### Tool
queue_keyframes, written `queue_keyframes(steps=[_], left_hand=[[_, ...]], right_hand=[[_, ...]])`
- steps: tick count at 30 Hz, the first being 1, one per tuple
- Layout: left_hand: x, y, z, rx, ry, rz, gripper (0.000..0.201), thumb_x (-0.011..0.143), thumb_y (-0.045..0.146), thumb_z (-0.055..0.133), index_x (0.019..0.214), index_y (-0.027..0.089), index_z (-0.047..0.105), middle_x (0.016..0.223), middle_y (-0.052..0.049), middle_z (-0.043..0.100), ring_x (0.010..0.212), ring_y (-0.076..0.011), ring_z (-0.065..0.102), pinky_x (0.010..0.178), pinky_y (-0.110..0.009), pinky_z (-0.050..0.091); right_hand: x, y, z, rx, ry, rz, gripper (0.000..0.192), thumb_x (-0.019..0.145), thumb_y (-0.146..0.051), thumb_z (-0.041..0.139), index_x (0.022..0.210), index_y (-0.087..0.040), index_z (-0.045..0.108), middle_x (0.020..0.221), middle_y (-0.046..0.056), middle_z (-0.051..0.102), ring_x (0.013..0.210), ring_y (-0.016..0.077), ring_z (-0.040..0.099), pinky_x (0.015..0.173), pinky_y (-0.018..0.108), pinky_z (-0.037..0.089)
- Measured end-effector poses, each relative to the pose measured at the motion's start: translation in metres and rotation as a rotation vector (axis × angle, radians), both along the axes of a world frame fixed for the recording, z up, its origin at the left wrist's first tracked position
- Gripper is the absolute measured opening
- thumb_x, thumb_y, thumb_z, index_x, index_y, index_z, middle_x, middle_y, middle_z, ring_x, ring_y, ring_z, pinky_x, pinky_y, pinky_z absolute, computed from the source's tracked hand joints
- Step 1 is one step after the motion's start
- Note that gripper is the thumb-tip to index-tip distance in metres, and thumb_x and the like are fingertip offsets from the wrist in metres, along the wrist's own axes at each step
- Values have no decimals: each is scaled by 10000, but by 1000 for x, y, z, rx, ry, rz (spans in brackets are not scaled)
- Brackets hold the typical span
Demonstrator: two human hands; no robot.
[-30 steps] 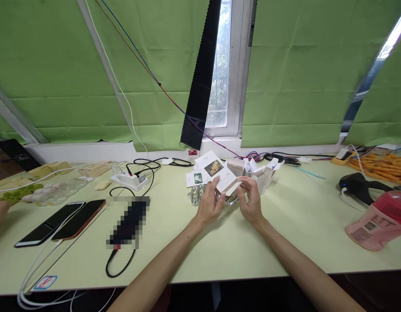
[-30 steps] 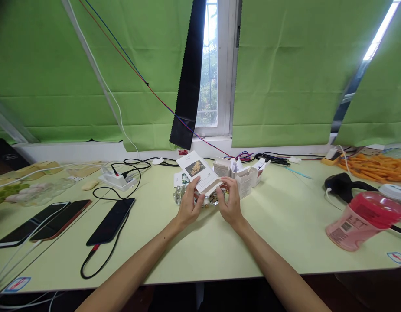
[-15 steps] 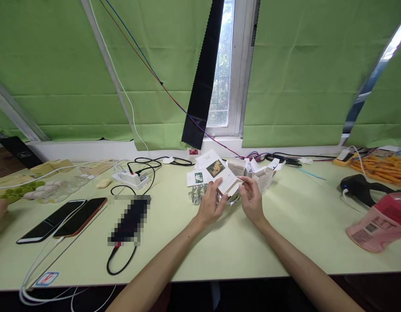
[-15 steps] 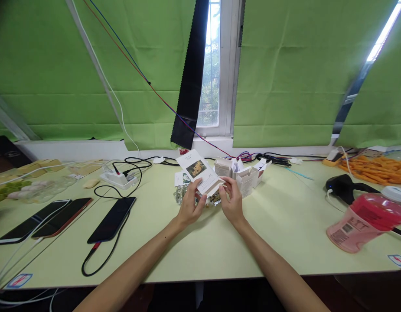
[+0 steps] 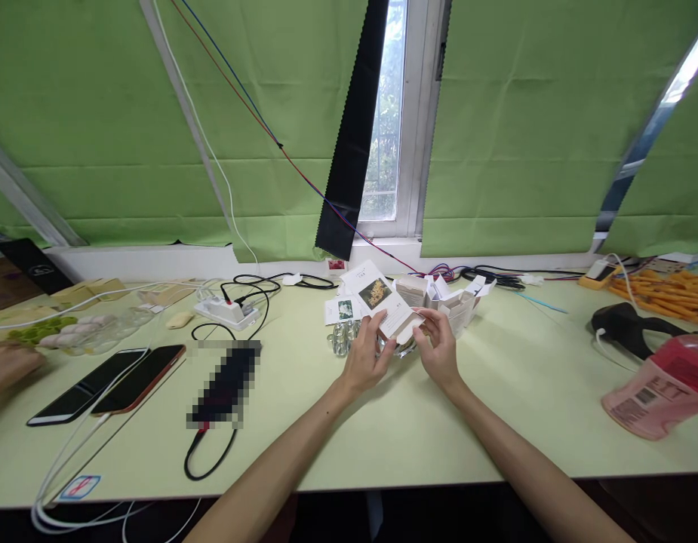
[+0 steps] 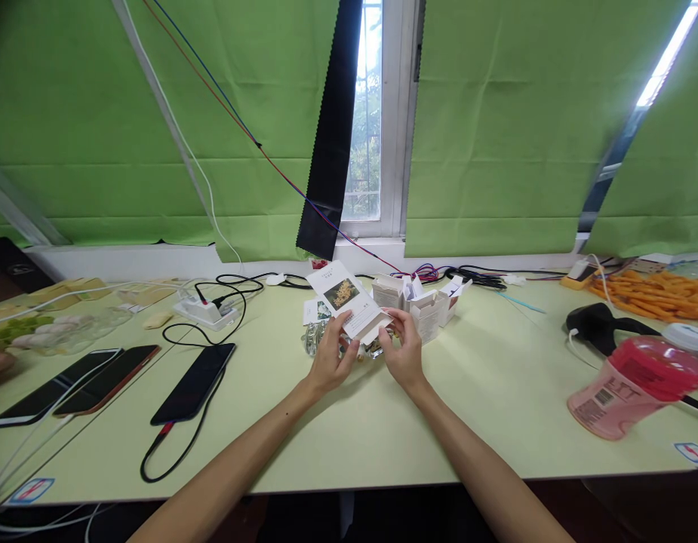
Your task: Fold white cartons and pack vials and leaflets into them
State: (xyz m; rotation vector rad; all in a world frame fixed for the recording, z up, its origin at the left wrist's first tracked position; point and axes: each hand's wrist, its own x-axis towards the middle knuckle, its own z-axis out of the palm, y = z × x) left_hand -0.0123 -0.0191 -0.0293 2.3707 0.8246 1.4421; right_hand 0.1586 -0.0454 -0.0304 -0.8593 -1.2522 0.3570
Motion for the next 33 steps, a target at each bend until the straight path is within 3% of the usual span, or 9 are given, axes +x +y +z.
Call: queue_keyframes(steps=[9,16,33], left_hand=[[0,-1,2,12,18,13,500,1007,367,461,1471,260,308,1111,-89,507,687,-111,550,632,-274,521],[0,-2,3,21,34,39,492,1014,368,449,1474,263,309,1107,-82,500,763,-126,577,620,-243,511],[0,0,4,139,-1,107,462,1014,364,464,1444,238,352,1069,-78,519,727,-116,562,625,-248,534]], right_hand=[[0,-1,0,8,-10,-13,303,889,-265,630,1180,-222,558,1217,123,655,1100,239,685,924,410,578],[1,-2,0,-1,-30,-26,341,876,-259,646,1203,-223,556,1214,120,651,1092,244,691,925,413,590],[2,-6,4,105,-238,-79,431,881,-187,605,1306,-254,589,1262,99,626,1166,256,627,932,419,594]])
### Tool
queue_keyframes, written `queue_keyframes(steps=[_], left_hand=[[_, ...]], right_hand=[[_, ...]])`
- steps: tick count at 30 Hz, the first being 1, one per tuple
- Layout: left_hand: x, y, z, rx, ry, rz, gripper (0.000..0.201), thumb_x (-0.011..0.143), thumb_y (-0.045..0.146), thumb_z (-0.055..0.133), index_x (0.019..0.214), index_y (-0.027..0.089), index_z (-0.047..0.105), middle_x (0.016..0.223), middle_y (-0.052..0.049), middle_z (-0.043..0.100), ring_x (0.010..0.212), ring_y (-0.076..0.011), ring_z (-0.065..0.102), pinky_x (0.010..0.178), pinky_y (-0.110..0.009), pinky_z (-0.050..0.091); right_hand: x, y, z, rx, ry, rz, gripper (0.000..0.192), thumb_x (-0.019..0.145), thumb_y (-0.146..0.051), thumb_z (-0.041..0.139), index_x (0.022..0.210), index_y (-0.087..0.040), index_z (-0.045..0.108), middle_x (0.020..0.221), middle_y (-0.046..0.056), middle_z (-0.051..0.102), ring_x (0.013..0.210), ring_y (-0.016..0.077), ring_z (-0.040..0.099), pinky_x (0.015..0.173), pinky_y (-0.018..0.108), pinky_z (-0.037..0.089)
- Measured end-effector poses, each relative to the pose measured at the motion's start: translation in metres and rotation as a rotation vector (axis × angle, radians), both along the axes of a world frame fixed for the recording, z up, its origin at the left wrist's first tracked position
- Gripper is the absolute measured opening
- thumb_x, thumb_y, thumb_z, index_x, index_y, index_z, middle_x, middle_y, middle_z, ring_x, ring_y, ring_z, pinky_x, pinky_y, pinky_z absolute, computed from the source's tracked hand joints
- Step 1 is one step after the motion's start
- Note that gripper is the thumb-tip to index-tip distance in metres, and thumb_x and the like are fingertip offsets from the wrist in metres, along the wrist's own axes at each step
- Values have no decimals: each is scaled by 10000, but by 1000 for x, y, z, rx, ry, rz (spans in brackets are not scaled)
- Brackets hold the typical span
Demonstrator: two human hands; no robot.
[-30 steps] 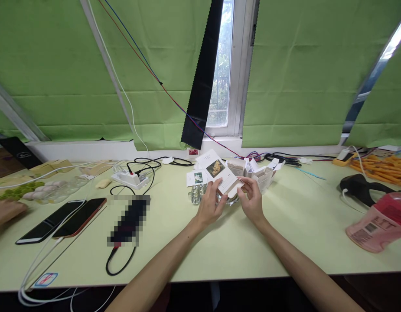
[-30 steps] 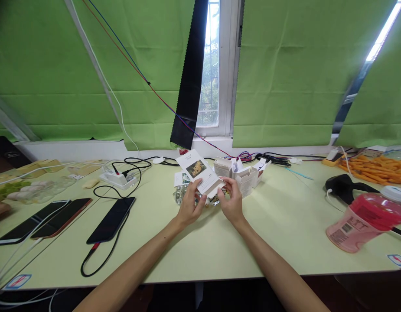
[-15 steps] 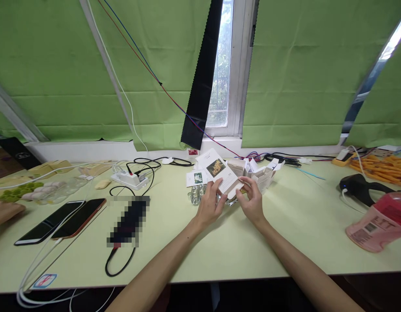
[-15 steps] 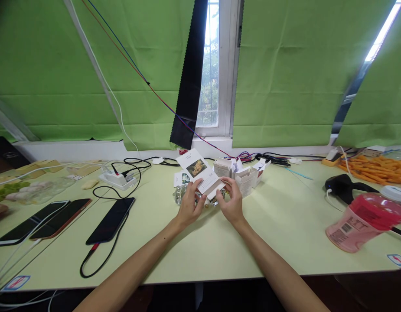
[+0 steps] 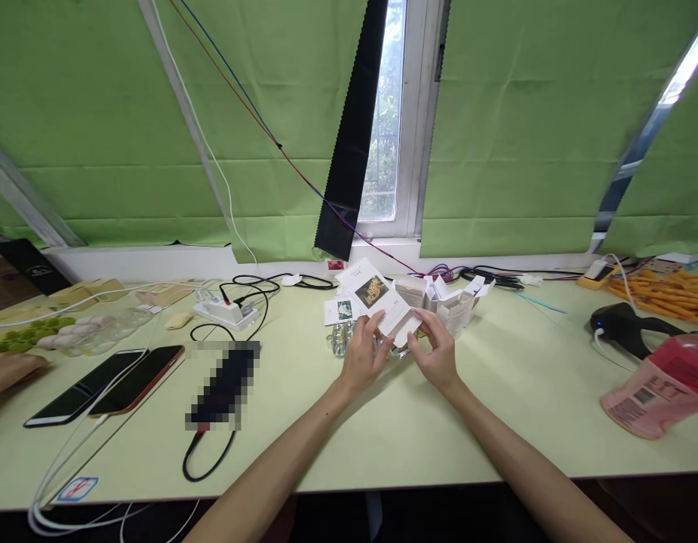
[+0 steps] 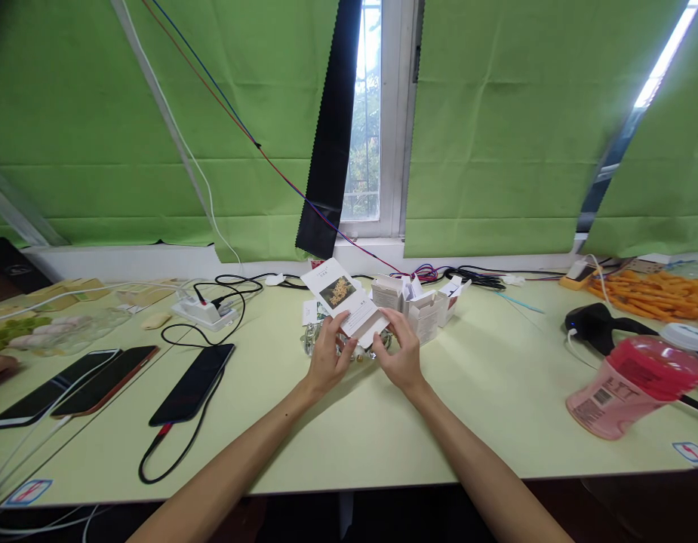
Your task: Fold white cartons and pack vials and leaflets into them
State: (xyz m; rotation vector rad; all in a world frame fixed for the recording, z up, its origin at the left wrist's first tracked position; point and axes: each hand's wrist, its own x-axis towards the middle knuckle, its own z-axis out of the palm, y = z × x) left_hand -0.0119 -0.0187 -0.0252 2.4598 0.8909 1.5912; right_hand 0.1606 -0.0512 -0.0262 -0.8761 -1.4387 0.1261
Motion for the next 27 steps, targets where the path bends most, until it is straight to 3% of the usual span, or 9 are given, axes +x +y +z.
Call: queue_keyframes(steps=[5,18,27], left_hand=[[0,1,1,96,-26,42,446,1012,368,475,1424,222,387,1009,-56,524,721,-113,555,589,-224,514],[-1,7,-5,155,-156,122,362,981,332,539,1319,216,482,995,-61,585,567,-70,495,563,-228,478],[1,6,-6,95,-127,72,396,984,297,536,1368,224,474,1088,-105,579,749,-116,574,583,-210,499]], right_hand=[[-1,-2,2,26,-43,-8,443,884,-183,600,1322,-247,585,1266,110,625,1181,258,621,920,409,598],[-4,-5,2,60,-137,-2,465,884,-161,617,1338,-253,579,1271,120,625,1186,257,615,908,400,592],[-5,-5,3,-29,-9,30,419,880,-205,635,1297,-235,602,1282,116,621,1184,252,628,937,392,597]])
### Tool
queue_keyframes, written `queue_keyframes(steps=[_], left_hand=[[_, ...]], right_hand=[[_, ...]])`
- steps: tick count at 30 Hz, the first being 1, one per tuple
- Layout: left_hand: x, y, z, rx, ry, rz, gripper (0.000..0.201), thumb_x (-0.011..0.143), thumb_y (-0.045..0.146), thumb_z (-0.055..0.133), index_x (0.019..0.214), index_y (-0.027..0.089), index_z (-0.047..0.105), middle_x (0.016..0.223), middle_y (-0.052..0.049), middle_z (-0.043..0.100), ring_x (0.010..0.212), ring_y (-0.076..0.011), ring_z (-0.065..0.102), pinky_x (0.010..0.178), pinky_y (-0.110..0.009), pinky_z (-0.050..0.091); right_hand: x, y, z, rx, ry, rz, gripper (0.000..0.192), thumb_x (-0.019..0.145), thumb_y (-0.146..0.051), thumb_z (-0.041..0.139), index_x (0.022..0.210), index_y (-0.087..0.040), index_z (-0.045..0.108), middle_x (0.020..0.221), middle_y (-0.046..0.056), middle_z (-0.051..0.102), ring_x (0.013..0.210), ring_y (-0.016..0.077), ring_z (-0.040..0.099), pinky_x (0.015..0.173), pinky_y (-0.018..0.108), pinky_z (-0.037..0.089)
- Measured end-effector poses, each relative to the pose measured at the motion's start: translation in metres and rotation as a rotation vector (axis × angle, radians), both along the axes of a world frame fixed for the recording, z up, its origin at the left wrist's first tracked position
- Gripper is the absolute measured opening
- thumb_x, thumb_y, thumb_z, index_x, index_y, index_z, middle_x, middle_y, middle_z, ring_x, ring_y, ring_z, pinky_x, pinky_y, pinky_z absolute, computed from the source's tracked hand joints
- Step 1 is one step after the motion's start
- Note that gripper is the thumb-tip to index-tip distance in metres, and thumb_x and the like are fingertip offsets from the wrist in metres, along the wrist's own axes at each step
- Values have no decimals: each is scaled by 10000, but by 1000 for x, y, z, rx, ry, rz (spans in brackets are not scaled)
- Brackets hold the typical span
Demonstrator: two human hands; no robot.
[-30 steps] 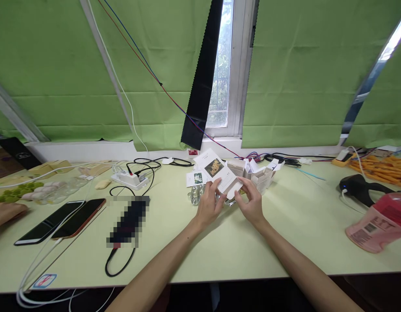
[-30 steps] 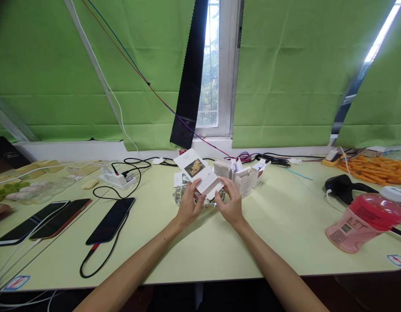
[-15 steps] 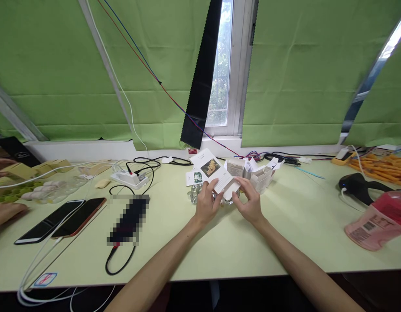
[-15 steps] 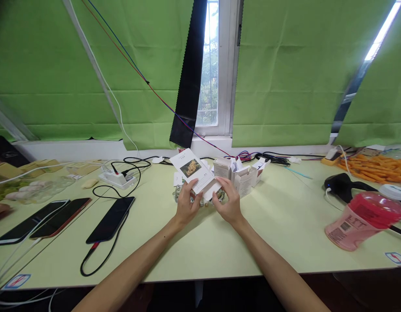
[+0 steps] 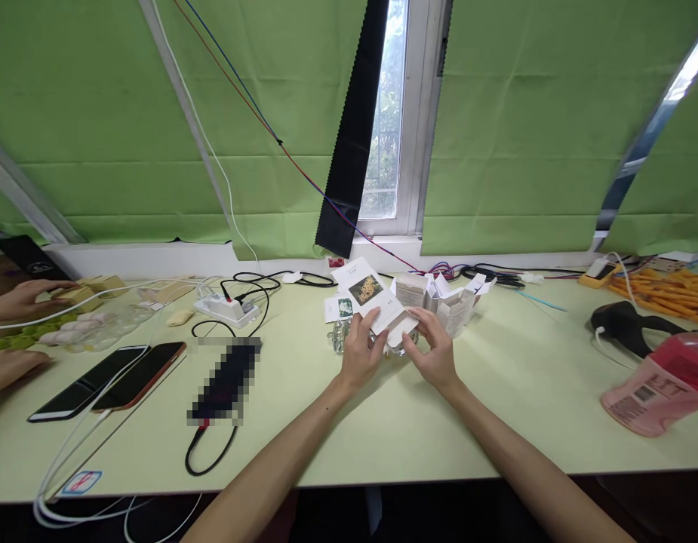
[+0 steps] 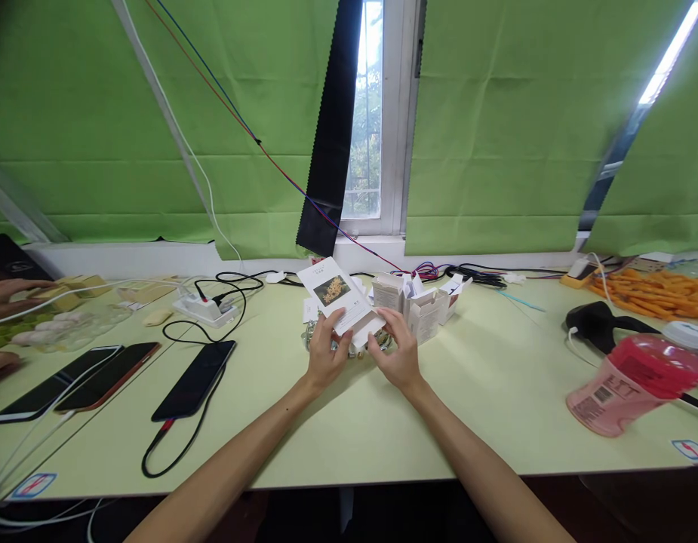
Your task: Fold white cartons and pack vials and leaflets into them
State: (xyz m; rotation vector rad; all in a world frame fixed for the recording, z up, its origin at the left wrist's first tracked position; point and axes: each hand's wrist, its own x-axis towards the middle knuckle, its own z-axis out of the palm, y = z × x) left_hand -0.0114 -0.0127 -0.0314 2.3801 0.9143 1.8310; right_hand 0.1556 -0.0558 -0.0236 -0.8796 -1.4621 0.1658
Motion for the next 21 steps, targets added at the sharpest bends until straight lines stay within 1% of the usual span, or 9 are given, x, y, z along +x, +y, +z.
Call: queue_keyframes(steps=[3,8,12,17,21], left_hand=[[0,0,0,-2,19,-25,405,987,288,530,1386,238,480,1119,-107,564,772,-117,577,595,-213,518],[0,-1,2,-10,48,-41,417,987,275,534,1401,251,500,1086,-78,534,682,-82,534,562,-200,515],[1,-1,3,-19,60,-32,425,991,282,524,1415,270,501,1066,-65,523,683,-83,535,576,-205,520],[1,-1,3,-22,77,-23,426,991,275,524,1415,288,497,1057,-76,521,717,-107,540,600,-234,524],[1,-1,2,-30,88,-25,424,993,279,517,1416,290,486,1049,-83,508,727,-118,529,604,-250,530]], right_hand=[[-1,0,-2,-53,53,20,436,875,-221,642,1308,-233,592,1320,114,621,1188,253,643,983,407,587],[-2,3,-6,-123,94,26,450,862,-243,651,1308,-226,592,1284,103,673,1100,250,705,979,432,597],[-1,6,-8,-121,90,5,445,862,-242,644,1303,-219,594,1279,104,676,1100,251,706,975,432,600],[-2,7,-9,-106,78,-33,411,867,-243,632,1277,-210,615,1253,110,686,1120,253,689,948,421,611],[-2,8,-10,-114,89,-27,386,876,-247,624,1259,-200,624,1241,116,693,1096,251,702,944,424,612]])
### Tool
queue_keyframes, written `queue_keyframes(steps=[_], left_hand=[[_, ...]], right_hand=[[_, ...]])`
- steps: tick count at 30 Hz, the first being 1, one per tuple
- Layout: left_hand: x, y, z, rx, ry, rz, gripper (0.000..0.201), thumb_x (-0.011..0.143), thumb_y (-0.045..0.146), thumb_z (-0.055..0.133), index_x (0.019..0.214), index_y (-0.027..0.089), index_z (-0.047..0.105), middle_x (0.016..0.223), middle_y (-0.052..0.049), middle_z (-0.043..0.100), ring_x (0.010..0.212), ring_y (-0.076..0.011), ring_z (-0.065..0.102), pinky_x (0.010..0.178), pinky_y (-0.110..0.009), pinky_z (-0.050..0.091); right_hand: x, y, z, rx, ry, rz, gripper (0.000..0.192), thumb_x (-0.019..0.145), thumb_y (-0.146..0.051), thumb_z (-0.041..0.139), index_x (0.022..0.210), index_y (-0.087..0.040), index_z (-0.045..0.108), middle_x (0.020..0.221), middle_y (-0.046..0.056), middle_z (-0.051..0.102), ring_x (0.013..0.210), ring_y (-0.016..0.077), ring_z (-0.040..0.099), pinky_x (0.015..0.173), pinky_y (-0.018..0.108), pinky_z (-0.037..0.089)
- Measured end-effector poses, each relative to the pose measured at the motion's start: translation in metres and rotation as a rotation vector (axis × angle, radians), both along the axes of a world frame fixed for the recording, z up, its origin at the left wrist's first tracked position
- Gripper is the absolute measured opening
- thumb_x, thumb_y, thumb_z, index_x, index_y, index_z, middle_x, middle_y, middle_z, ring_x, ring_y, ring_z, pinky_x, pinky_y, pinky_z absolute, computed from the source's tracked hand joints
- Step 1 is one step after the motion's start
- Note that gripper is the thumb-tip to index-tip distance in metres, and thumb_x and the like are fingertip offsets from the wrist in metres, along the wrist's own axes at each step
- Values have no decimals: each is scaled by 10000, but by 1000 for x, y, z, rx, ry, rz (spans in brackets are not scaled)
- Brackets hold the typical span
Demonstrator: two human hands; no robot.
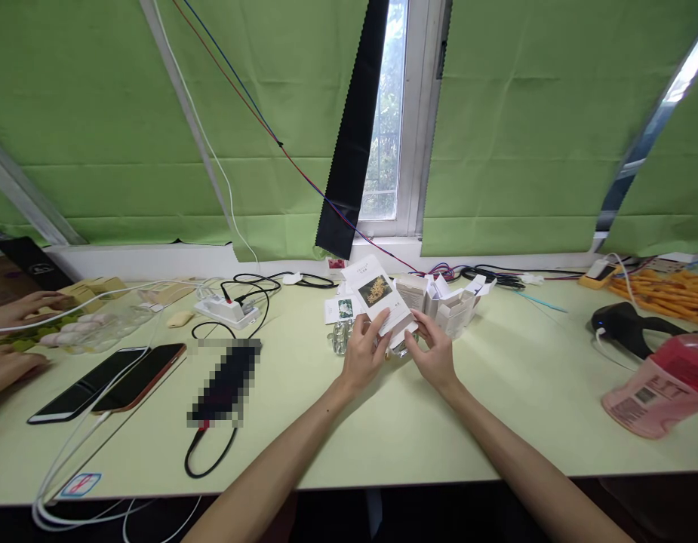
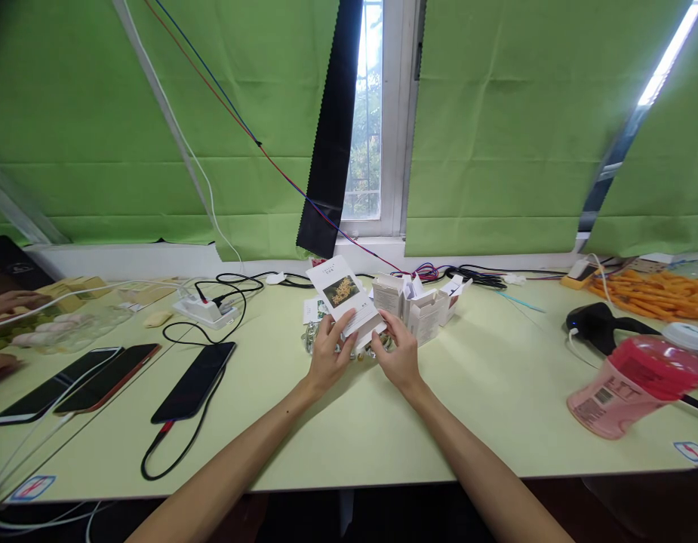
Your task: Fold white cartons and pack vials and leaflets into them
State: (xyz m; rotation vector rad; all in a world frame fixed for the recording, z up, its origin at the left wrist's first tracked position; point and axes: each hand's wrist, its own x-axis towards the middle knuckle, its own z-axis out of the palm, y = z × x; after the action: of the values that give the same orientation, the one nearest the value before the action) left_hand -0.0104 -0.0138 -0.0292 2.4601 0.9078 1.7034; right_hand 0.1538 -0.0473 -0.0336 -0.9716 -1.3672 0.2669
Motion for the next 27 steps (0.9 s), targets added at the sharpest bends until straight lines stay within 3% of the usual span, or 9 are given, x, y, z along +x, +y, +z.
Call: queue_keyframes(steps=[11,27], left_hand=[[0,0,3,-75,-9,21,439,998,300,487,1436,305,469,1015,-98,555,815,-182,579,638,-296,547],[0,1,3,-177,-38,-3,448,1003,358,494,1435,241,476,1016,-92,601,737,-137,570,619,-258,508]], right_hand=[[1,-1,-2,1,40,-24,323,880,-286,648,1186,-181,653,1162,120,719,974,243,746,883,412,637],[0,0,2,48,12,-81,228,916,-314,623,1106,-202,677,1046,88,736,883,199,733,782,348,643]])
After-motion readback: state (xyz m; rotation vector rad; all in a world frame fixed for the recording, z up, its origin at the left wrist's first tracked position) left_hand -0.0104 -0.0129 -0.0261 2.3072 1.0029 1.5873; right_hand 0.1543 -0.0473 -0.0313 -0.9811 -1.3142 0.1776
